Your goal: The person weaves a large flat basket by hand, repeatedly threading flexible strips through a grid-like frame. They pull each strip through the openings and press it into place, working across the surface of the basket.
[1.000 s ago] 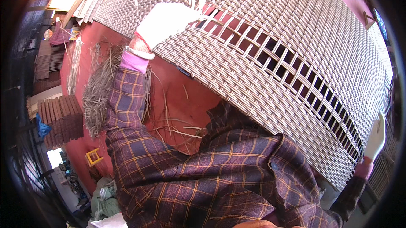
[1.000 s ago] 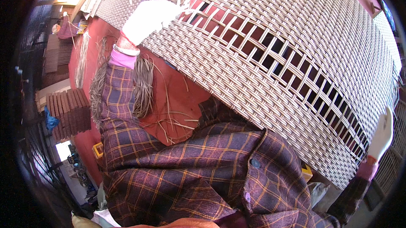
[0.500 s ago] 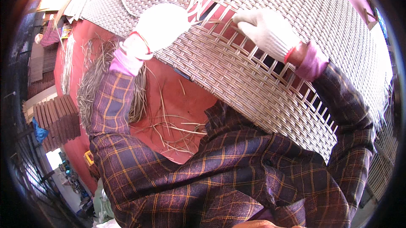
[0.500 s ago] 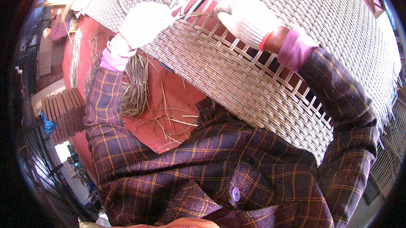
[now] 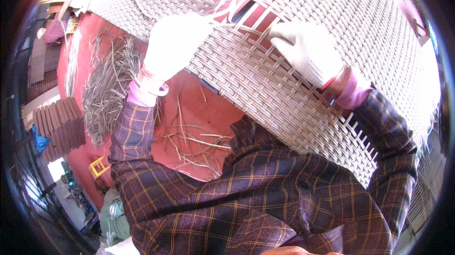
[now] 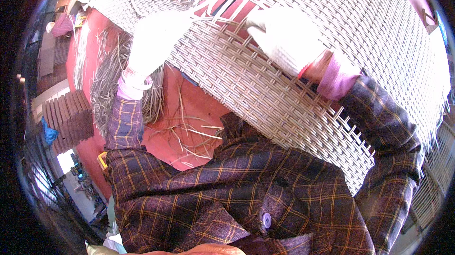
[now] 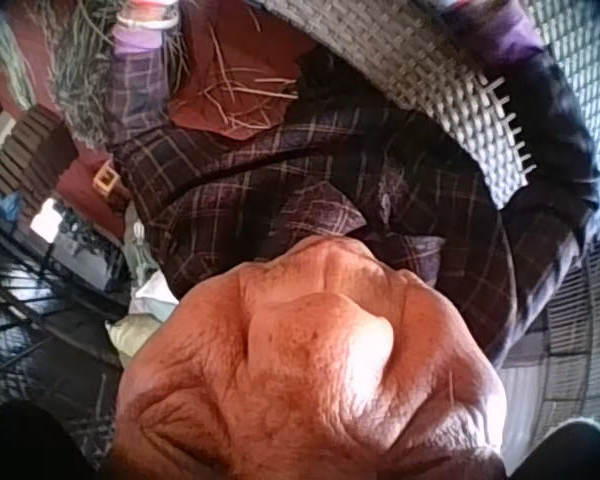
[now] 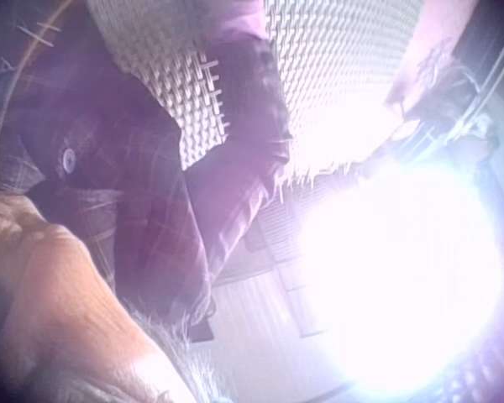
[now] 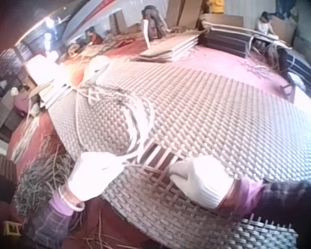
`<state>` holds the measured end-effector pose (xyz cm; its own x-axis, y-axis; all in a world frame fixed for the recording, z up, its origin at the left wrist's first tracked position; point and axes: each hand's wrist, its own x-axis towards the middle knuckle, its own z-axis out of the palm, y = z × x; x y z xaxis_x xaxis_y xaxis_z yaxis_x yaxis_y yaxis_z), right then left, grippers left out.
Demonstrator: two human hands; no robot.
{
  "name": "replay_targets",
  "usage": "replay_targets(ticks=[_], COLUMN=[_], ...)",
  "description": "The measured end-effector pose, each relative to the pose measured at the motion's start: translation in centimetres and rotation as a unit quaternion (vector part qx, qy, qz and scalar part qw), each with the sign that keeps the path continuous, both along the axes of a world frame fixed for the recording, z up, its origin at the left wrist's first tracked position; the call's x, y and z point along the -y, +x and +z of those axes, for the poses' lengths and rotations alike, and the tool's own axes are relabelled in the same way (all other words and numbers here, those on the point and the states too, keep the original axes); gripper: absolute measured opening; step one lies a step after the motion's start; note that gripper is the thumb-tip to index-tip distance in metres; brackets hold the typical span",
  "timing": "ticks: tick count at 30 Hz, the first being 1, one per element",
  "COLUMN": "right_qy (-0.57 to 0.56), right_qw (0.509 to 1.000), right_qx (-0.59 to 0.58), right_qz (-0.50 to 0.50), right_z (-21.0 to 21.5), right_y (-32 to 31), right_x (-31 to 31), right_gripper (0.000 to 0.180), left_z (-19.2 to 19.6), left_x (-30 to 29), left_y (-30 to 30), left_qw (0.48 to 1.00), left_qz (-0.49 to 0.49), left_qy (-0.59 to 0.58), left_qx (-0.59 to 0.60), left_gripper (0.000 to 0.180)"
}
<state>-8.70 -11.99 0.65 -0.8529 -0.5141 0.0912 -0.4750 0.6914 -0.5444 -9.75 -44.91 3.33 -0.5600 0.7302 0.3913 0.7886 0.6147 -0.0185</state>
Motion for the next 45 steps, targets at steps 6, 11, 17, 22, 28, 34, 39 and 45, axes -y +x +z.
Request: replay_targets(ticks=[6,11,17,22,28,34,39,45], right_qy=[0.067,0.015,-0.014,-0.037,-0.017,-0.090,-0.067,-0.128], right_qw=[0.994,0.999,0.985,0.979,0.979,0.975,0.974,0.963], right_qx=[0.068,-0.052,-0.169,-0.199,-0.204,-0.201,-0.214,-0.184], right_qz=[0.047,0.004,-0.020,-0.019,-0.016,-0.028,-0.035,0.150], right_z=[0.0,-1.4,-2.8,-3.0,-3.6,-3.5,-3.0,-2.3], right_y=[-3.0,-1.0,0.9,1.3,1.5,1.4,2.1,4.2], right_x=[0.4,0.9,1.5,1.4,1.4,1.2,1.8,1.2], right_gripper=[0.032,0.027,0.018,0.017,0.012,0.014,0.008,0.022], left_z=[1.5,2.8,2.3,1.8,1.4,2.8,1.9,-1.1], left_x=[0.4,-3.3,-7.7,-6.0,-4.3,-6.1,-7.1,-8.5], left_y=[-0.5,-2.9,-6.1,-8.3,-8.3,-7.0,-6.0,-6.9], left_qw=[0.993,0.990,0.973,0.980,0.973,0.967,0.958,0.969], left_qz=[0.001,-0.049,-0.042,-0.053,-0.174,-0.116,-0.024,0.044], left_qy=[-0.114,-0.009,-0.228,-0.176,-0.081,-0.218,-0.267,-0.225], left_qx=[-0.013,-0.133,-0.003,0.079,0.128,0.057,0.097,-0.095], left_gripper=[0.033,0.033,0.036,0.028,0.016,0.015,0.020,0.020])
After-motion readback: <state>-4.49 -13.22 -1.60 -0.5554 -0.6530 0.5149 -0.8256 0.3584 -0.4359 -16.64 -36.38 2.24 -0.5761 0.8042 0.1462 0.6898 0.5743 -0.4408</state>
